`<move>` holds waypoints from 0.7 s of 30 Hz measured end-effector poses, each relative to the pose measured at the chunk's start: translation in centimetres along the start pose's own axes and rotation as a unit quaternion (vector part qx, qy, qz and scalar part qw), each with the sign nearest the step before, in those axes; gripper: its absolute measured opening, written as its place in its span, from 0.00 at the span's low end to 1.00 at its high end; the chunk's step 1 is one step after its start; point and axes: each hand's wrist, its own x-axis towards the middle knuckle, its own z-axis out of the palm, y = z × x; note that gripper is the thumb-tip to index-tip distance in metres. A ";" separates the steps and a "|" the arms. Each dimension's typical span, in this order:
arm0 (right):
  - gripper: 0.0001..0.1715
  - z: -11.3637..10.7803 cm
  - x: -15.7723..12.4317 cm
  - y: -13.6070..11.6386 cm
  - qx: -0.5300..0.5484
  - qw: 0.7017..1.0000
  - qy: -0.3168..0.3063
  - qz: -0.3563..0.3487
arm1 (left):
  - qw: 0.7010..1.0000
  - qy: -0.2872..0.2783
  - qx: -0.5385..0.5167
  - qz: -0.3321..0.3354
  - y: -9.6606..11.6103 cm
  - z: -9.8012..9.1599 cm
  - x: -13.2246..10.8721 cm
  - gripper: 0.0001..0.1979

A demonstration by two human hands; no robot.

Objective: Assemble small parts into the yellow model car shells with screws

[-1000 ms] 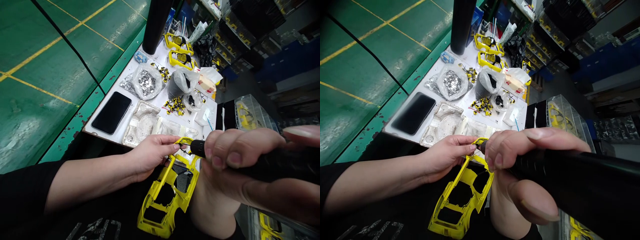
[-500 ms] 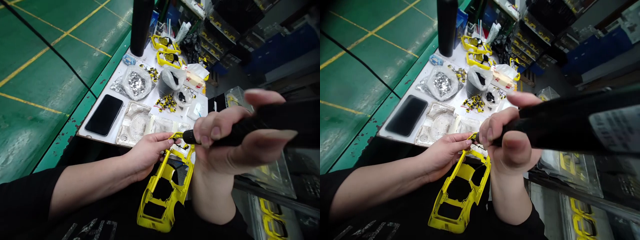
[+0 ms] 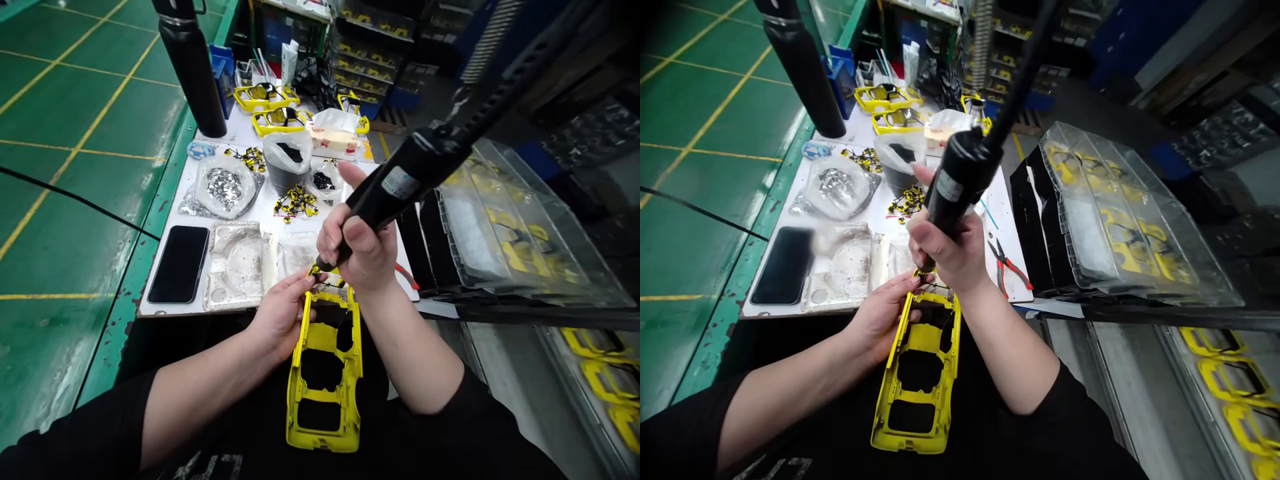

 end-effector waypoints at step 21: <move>0.21 1.0 -0.5 -1.3 -0.004 0.998 0.055 0.025 | 0.997 -0.048 0.061 -0.022 0.4 -0.5 -0.4 0.18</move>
